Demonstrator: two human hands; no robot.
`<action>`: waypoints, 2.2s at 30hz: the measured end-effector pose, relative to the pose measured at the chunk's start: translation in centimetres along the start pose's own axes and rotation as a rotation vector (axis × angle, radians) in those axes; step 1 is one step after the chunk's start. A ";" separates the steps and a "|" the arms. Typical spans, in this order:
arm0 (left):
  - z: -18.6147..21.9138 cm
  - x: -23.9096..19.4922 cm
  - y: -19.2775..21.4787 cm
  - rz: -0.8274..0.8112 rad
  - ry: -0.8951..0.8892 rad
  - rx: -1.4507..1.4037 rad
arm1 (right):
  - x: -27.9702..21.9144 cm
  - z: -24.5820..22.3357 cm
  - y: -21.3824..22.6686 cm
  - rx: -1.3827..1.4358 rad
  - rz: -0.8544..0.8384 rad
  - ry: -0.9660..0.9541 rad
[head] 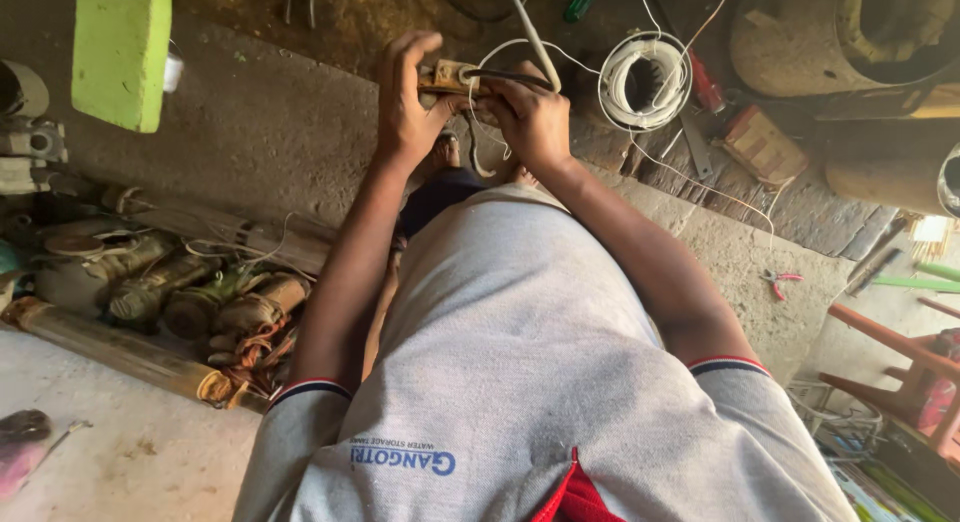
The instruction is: The person strips white wire insulation with a knife, then uses a wrench to tighten a bolt on a metal electrical component. They also handle a wooden-handled tool and a coiled wire.
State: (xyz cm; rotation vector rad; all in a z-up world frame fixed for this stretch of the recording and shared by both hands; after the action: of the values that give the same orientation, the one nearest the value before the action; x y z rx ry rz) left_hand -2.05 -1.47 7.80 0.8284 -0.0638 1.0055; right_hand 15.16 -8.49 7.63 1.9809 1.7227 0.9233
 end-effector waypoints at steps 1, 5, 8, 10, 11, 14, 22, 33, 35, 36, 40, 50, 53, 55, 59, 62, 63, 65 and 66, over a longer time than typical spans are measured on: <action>-1.0 0.1 -0.3 -0.069 0.056 -0.083 | 0.2 -0.3 0.0 -0.017 0.002 0.006; -3.9 0.6 -1.4 -0.271 0.134 -0.353 | 1.3 -1.2 -0.1 -0.066 -0.028 -0.004; -5.6 -0.1 -1.8 -0.276 0.170 -0.446 | 1.0 -0.5 -0.9 0.013 -0.018 -0.131; -6.9 0.4 -2.0 -0.256 0.224 -0.419 | 1.1 0.0 -1.4 0.021 0.003 -0.209; -7.7 0.9 -2.2 -0.252 0.259 -0.373 | 1.2 0.4 -1.7 0.023 0.018 -0.246; -8.9 2.5 -2.0 -0.284 0.214 -0.123 | 1.3 1.5 -3.9 0.189 -0.074 -0.262; -13.3 6.0 -4.0 -0.558 0.153 0.216 | -0.8 4.7 -10.8 1.258 -0.159 -0.843; -14.5 7.0 -3.3 -0.375 -0.050 0.199 | 7.0 4.2 -2.6 0.351 -0.002 -0.380; -15.2 7.8 -2.8 -0.321 -0.009 0.100 | 6.4 1.9 -4.2 -0.136 -0.238 -0.275; -15.4 7.6 -2.5 -0.296 0.020 0.050 | 5.2 1.9 -5.6 -0.145 -0.322 -0.388; -12.8 6.5 -1.2 -0.229 -0.125 0.085 | 2.3 -0.6 -8.7 -0.155 -0.378 -0.482; -10.3 5.7 1.3 -0.191 -0.094 -0.017 | -0.4 -0.5 -9.6 0.521 -0.190 -0.693; -11.6 6.1 1.9 -0.220 -0.041 -0.156 | 0.1 -0.9 -9.8 0.544 -0.231 -0.609; -11.9 6.2 2.7 -0.229 -0.026 -0.230 | 0.5 -1.0 -10.3 0.481 -0.298 -0.634; -12.1 6.2 3.5 -0.217 0.035 -0.273 | 1.3 -1.6 -11.1 0.526 -0.305 -0.542; -12.2 6.8 3.0 -0.212 0.069 -0.258 | 1.6 -0.6 -10.8 0.510 -0.274 -0.555; -12.4 6.9 3.0 -0.217 0.083 -0.245 | 1.9 -0.7 -10.9 0.491 -0.293 -0.513; -12.5 6.6 3.3 -0.224 0.093 -0.258 | 2.2 -1.1 -11.0 0.507 -0.289 -0.487; -12.4 6.7 3.5 -0.225 0.094 -0.265 | 2.2 -1.2 -10.8 0.537 -0.264 -0.500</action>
State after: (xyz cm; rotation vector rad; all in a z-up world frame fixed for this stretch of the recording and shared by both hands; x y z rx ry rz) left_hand -4.86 12.18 3.85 0.5324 -0.0219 0.8018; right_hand 6.51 -4.47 2.03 1.9751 1.9739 -0.1448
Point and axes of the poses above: each hand's wrist, its own x-axis towards the middle knuckle, its own y-axis out of the back of the hand, z = x × y, the point moved 8 cm from there along x, towards the middle knuckle, and after that the axes turned 10 degrees about -z, right-handed, at the moved point
